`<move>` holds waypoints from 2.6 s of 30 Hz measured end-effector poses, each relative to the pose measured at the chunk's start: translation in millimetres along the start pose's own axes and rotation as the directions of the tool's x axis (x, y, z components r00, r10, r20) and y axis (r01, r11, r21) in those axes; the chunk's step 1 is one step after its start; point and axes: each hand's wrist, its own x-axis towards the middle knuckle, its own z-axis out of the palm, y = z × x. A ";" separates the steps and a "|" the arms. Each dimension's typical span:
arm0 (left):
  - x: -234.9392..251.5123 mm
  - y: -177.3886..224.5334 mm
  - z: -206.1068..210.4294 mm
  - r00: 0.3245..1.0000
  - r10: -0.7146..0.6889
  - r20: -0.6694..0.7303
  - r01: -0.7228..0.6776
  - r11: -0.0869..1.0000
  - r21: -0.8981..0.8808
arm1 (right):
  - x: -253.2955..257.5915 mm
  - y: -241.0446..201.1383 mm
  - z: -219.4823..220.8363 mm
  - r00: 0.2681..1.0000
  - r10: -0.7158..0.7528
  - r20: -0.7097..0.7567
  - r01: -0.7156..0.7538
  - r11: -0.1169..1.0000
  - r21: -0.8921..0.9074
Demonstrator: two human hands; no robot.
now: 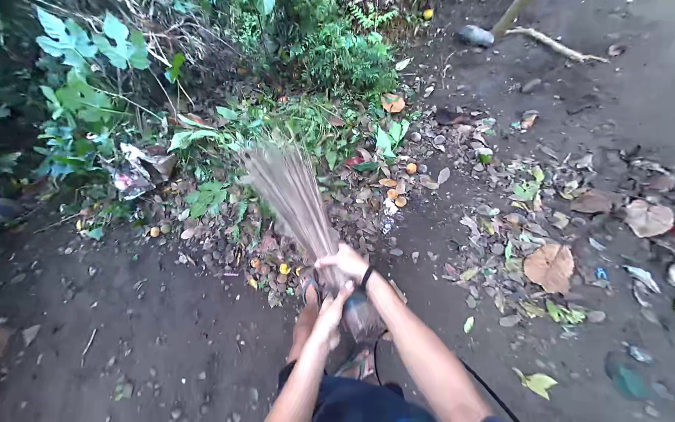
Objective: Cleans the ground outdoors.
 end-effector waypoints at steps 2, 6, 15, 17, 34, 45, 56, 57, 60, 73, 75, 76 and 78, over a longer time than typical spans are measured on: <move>-18.3 -5.9 14.0 0.995 -0.056 0.083 0.053 0.998 0.040 | -21.9 22.7 -9.6 0.999 -0.010 -0.042 0.015 0.991 0.133; -5.4 -74.9 47.0 0.963 -0.243 0.120 0.244 0.970 0.004 | -53.6 109.1 -49.9 0.991 0.062 -0.120 -0.041 0.985 0.169; 14.8 -316.4 88.7 0.728 -0.683 0.060 0.643 0.711 0.285 | -112.8 376.7 -89.4 0.684 0.601 -0.413 -0.324 0.758 0.566; 26.7 -364.9 73.9 0.677 -0.735 0.043 0.684 0.649 0.332 | -107.7 434.7 -80.4 0.567 0.691 -0.449 -0.384 0.704 0.598; 225.4 -60.1 -234.9 0.901 0.205 -0.383 -0.126 0.967 0.221 | 306.3 168.2 190.8 0.997 -0.067 -0.040 0.074 0.969 0.234; 7.4 -130.9 -187.9 0.878 -0.466 -0.113 0.478 0.868 0.135 | 20.4 221.5 172.9 0.904 0.387 -0.180 -0.263 0.837 0.479; 171.7 -87.6 -299.8 0.939 -0.155 -0.306 0.192 0.977 0.094 | 244.6 193.8 246.3 0.925 0.379 -0.009 -0.350 0.862 0.367; 180.7 -65.0 -302.9 0.938 -0.133 -0.321 0.180 0.976 0.124 | 257.4 171.9 247.9 0.940 0.340 -0.013 -0.311 0.875 0.371; 192.6 -31.7 -304.0 0.938 0.066 -0.341 0.025 0.967 0.255 | 279.9 140.5 253.2 0.987 0.147 -0.061 -0.115 0.923 0.366; 25.2 -131.0 -236.1 0.853 -0.516 -0.086 0.523 0.844 0.121 | 50.5 224.1 215.8 0.726 0.629 -0.277 -0.424 0.727 0.540; 45.5 -177.9 -231.8 0.780 -0.622 -0.069 0.623 0.764 0.167 | 56.6 284.6 202.0 0.588 0.762 -0.273 -0.551 0.624 0.554; 66.8 -191.2 -237.5 0.798 -0.598 -0.077 0.599 0.772 0.214 | 75.5 306.1 199.8 0.591 0.766 -0.252 -0.566 0.617 0.547; 121.1 -180.7 -263.8 0.918 -0.389 -0.073 0.393 0.874 0.286 | 141.0 302.5 204.8 0.722 0.656 -0.221 -0.500 0.715 0.489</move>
